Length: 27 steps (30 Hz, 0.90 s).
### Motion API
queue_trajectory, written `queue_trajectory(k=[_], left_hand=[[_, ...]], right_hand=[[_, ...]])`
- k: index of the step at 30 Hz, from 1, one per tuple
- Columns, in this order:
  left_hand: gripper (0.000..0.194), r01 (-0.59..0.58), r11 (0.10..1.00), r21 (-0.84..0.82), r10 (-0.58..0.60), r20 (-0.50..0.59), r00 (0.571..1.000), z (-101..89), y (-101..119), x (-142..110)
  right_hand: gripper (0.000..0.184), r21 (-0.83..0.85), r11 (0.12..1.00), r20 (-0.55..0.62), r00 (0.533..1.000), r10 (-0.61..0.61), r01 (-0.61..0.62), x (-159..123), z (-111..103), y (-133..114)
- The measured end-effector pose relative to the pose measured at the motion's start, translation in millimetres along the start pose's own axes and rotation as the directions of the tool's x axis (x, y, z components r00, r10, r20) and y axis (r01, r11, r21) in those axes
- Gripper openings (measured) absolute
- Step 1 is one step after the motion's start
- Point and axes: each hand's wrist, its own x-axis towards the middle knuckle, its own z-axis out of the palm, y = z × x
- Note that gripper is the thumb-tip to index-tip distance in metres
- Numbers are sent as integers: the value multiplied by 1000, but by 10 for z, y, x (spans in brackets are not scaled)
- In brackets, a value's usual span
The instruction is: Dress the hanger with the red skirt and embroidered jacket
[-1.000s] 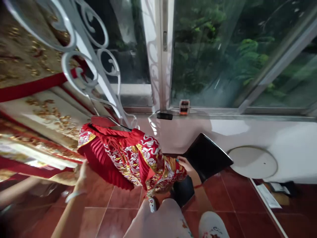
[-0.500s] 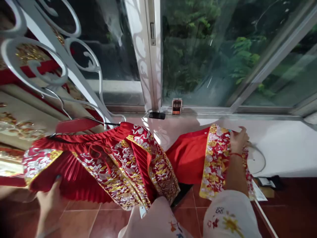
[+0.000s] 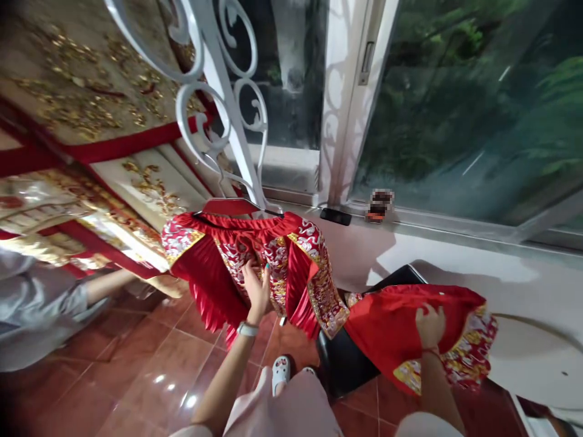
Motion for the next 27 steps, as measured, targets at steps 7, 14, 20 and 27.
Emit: queue_trajectory(k=[7,14,20,27], left_hand=[[24,59,985,163,-50,-55,997,102,-131,341],[31,-18,988,153,14,33,999,87,-21,208],[29,-89,986,144,72,119,990,135,115,295],[44,-174,862,477,-221,661,717,-487,-665,-743]], right_hand=[[26,446,884,587,792,-169,-142,-1323,782,-917],[29,629,771,613,674,-411,-102,-1723,872,-2277],[31,695,719,553,653,-518,-18,-1788,650,-2831],[45,766,636,477,749,-460,-97,-1982,471,-2849]])
